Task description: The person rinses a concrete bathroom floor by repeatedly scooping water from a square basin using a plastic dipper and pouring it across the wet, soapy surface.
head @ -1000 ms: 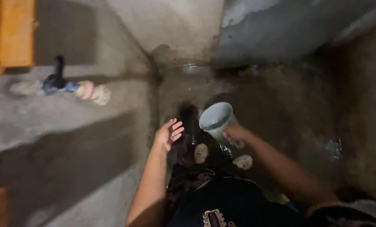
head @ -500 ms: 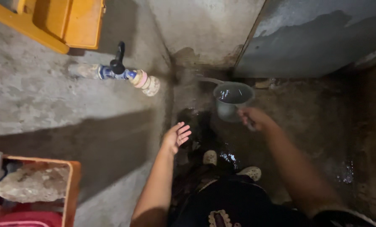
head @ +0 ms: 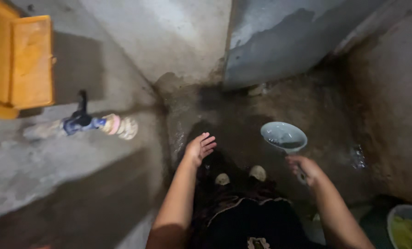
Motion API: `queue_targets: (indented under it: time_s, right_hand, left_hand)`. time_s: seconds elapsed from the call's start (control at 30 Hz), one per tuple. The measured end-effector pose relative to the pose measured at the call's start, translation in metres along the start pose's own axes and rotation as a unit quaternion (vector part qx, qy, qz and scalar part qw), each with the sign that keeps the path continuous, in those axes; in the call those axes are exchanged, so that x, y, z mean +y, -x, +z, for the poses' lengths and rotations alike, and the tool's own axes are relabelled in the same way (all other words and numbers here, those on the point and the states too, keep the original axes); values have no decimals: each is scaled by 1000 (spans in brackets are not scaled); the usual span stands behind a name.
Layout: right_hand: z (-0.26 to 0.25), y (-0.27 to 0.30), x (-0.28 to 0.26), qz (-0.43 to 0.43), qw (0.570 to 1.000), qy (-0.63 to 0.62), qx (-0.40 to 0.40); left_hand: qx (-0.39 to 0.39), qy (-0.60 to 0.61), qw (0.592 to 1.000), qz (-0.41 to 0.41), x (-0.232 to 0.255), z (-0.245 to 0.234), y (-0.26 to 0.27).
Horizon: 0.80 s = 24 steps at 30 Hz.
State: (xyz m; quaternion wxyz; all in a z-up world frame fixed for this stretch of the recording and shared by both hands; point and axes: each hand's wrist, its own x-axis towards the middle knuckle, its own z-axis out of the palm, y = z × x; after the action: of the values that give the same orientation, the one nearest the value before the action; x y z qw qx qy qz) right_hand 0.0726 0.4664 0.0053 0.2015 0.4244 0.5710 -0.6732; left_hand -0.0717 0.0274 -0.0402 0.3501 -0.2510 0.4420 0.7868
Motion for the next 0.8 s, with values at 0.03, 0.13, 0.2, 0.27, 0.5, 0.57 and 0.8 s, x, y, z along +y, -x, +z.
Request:
queue_targets:
  time_s: [0.03,0.13,0.2,0.27,0.5,0.57,0.8]
  right_hand:
    - [-15,4,4,1,1000,-5,6]
    - [-48,17,15,-18,993,-83,-80]
    - [-62,26,13,21,997,-73,-11]
    - [-71,26,5,34,999,-35,19]
    - [-91,-47,-52,42,996,52,-63]
    - [-91,-78,-78,30,993,89,-73]
    - [-110,-156,-173,46,994,47,-85]
  left_hand:
    - [-4,-2,1000,-15,-3,6,-5]
    - [-10,-5,1000,-21,-16,20,-12]
    - [-10,-11,999,-31,-21,30,-14]
    - [-8,-14,999,-40,-20,40,-17]
    - [31,-25,999,-28,2,63,-17]
    - [48,-35,998,-28,3,75,-16]
    - [47,-45,998,-22,6,150,-37]
